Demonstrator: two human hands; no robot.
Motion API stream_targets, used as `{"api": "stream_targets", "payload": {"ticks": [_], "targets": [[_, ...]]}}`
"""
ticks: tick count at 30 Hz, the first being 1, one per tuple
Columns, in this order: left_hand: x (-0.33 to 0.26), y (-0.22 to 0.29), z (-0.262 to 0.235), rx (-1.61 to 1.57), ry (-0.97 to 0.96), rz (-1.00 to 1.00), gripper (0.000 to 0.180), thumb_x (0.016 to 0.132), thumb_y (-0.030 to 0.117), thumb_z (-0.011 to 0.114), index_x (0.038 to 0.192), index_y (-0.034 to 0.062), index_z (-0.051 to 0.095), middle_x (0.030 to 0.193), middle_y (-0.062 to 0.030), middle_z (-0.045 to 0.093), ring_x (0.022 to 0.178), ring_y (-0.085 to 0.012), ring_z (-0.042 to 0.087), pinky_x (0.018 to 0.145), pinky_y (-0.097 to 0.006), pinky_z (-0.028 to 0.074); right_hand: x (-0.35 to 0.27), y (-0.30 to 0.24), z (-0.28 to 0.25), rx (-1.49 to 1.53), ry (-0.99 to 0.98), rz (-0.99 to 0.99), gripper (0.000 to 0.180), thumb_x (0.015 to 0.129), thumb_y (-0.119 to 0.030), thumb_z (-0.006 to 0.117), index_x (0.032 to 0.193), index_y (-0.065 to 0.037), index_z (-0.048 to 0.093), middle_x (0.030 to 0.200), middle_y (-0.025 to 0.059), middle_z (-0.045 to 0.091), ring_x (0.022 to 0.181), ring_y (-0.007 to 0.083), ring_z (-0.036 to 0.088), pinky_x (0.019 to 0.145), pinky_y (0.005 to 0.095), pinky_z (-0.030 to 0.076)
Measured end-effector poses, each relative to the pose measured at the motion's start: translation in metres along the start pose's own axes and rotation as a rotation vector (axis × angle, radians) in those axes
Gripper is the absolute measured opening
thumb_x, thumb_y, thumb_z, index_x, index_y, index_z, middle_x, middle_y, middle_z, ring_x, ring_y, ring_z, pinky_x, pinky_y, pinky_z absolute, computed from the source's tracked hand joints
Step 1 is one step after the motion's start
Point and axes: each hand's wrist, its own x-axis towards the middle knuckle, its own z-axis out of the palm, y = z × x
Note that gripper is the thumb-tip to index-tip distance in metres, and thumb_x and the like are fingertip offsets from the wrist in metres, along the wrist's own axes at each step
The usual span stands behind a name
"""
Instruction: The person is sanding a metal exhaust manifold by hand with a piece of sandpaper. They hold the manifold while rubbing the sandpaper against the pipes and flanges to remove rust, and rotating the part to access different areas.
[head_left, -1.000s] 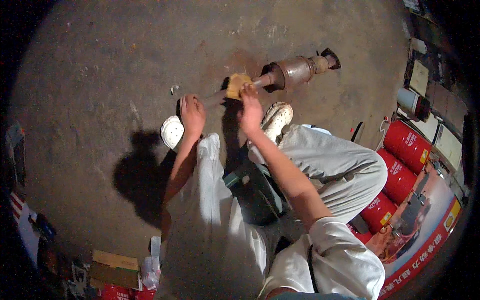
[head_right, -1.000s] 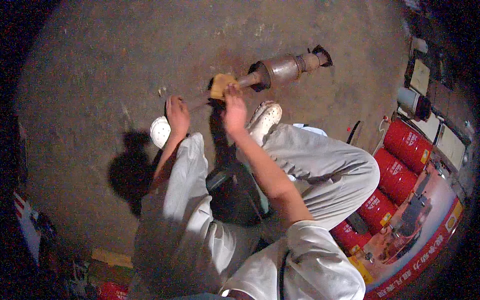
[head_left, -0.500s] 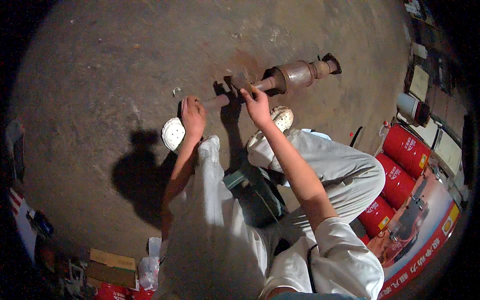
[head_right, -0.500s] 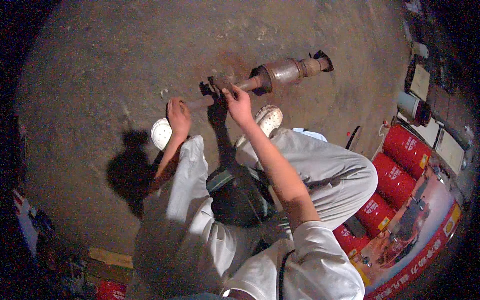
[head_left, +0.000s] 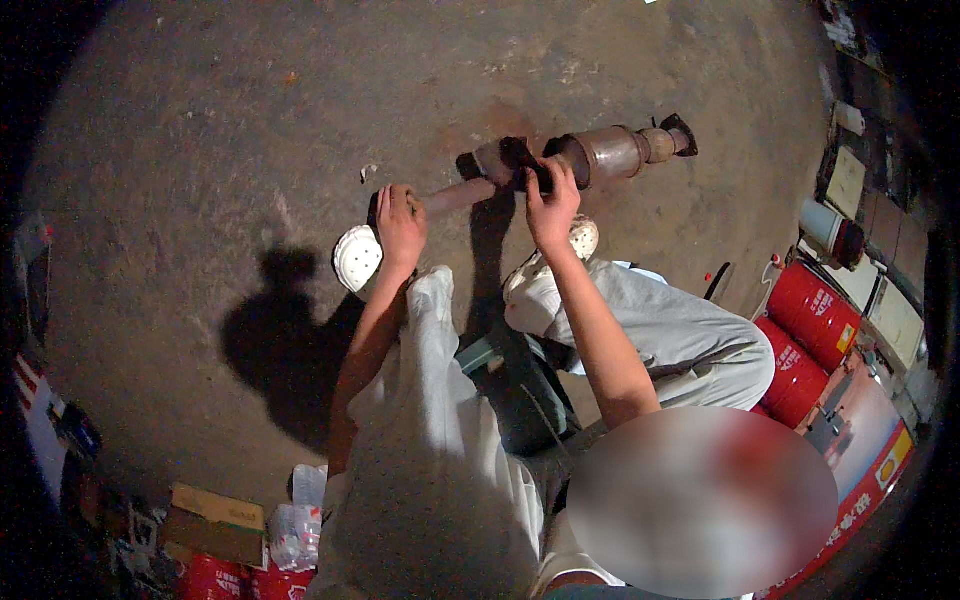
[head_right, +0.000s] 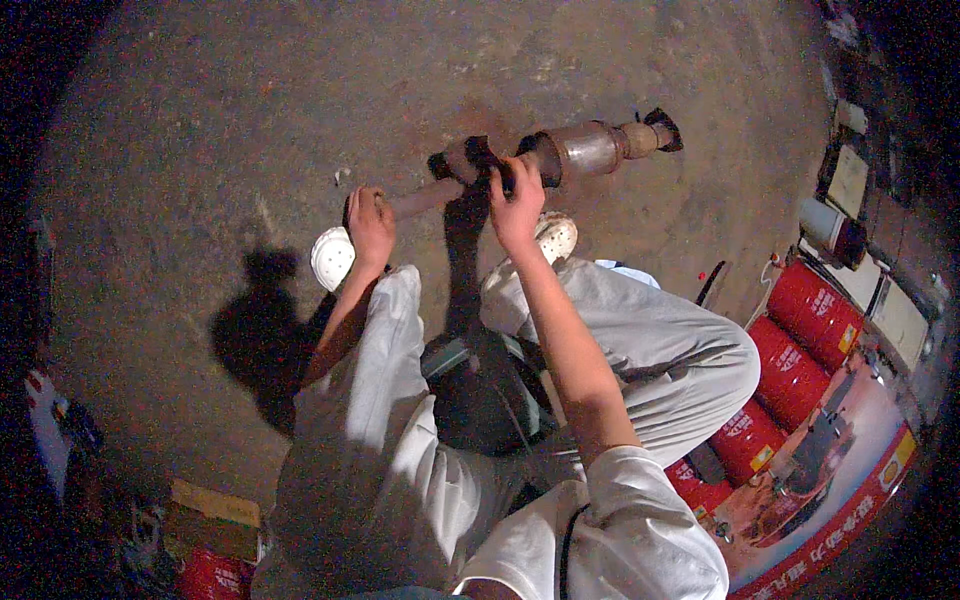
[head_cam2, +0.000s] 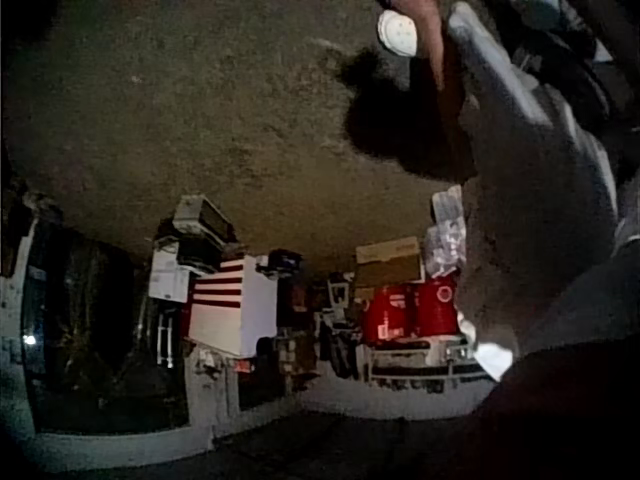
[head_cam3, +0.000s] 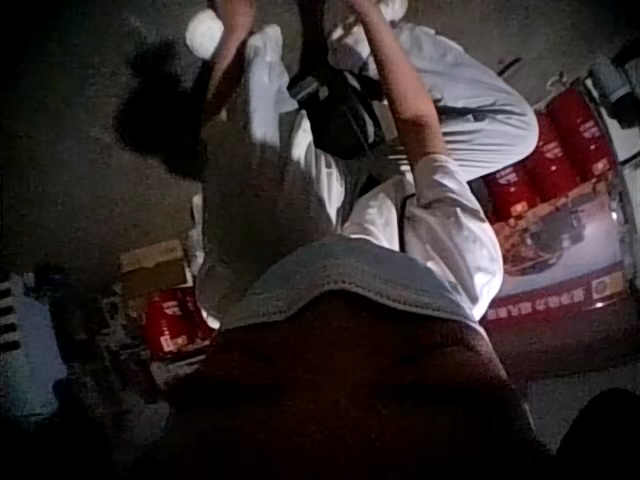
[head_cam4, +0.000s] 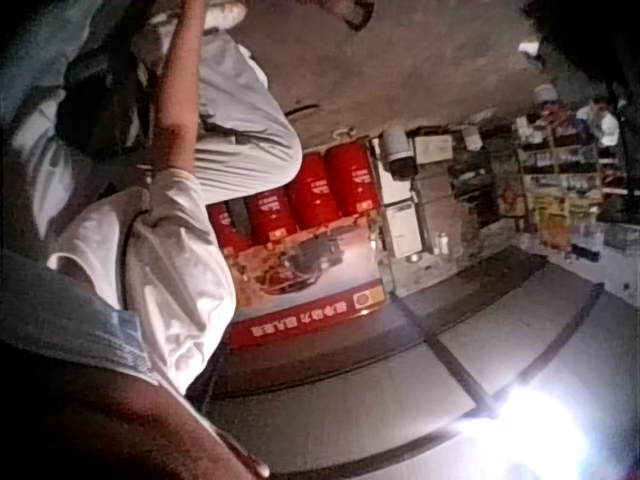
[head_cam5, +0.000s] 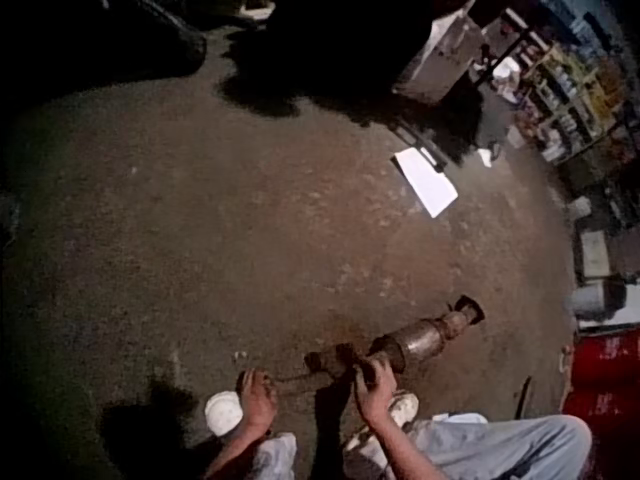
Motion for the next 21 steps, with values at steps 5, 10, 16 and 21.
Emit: {"api": "stream_targets", "payload": {"ticks": [5,10,16,21], "targets": [[-0.002,-0.002,-0.004,0.002,0.001,-0.006,0.015,0.087,0.001,0.055,0.101,-0.0038,0.054,0.095,-0.0248,0.055,0.093,-0.0466,0.055,0.083,-0.055,0.044,-0.017,-0.02,-0.002,-0.029,-0.256,-0.234,0.031,0.082,-0.002,0.077,0.111,-0.003,0.068,0.108,0.0206,0.067,0.094,0.0419,0.065,0.081,0.0438,0.053],[0.004,0.003,0.002,0.03,-0.014,-0.03,0.014,0.088,0.002,0.055,0.1,-0.0038,0.055,0.095,-0.0249,0.055,0.093,-0.0468,0.055,0.082,-0.055,0.045,-0.025,-0.013,0.019,0.154,-0.366,0.15,0.023,0.09,-0.016,0.075,0.107,-0.002,0.068,0.095,0.0204,0.07,0.092,0.0428,0.068,0.082,0.0466,0.054],[0.0,-0.002,-0.004,0.037,0.027,-0.016,0.013,0.088,0.001,0.055,0.1,-0.0038,0.055,0.094,-0.0249,0.055,0.093,-0.0465,0.056,0.081,-0.054,0.046,-0.034,-0.027,0.035,-0.093,-0.212,0.147,0.025,0.089,-0.012,0.075,0.108,0.002,0.066,0.117,0.0229,0.062,0.103,0.0443,0.063,0.088,0.0465,0.052],[0.002,0.004,0.0,0.036,0.011,-0.027,0.013,0.088,0.0,0.055,0.1,-0.0036,0.055,0.094,-0.0248,0.055,0.093,-0.0464,0.056,0.08,-0.054,0.046,-0.034,-0.004,0.032,-0.1,-0.311,-0.061,0.023,0.092,-0.013,0.072,0.11,0.0,0.067,0.118,0.0231,0.062,0.095,0.0442,0.064,0.083,0.0494,0.053]]}}
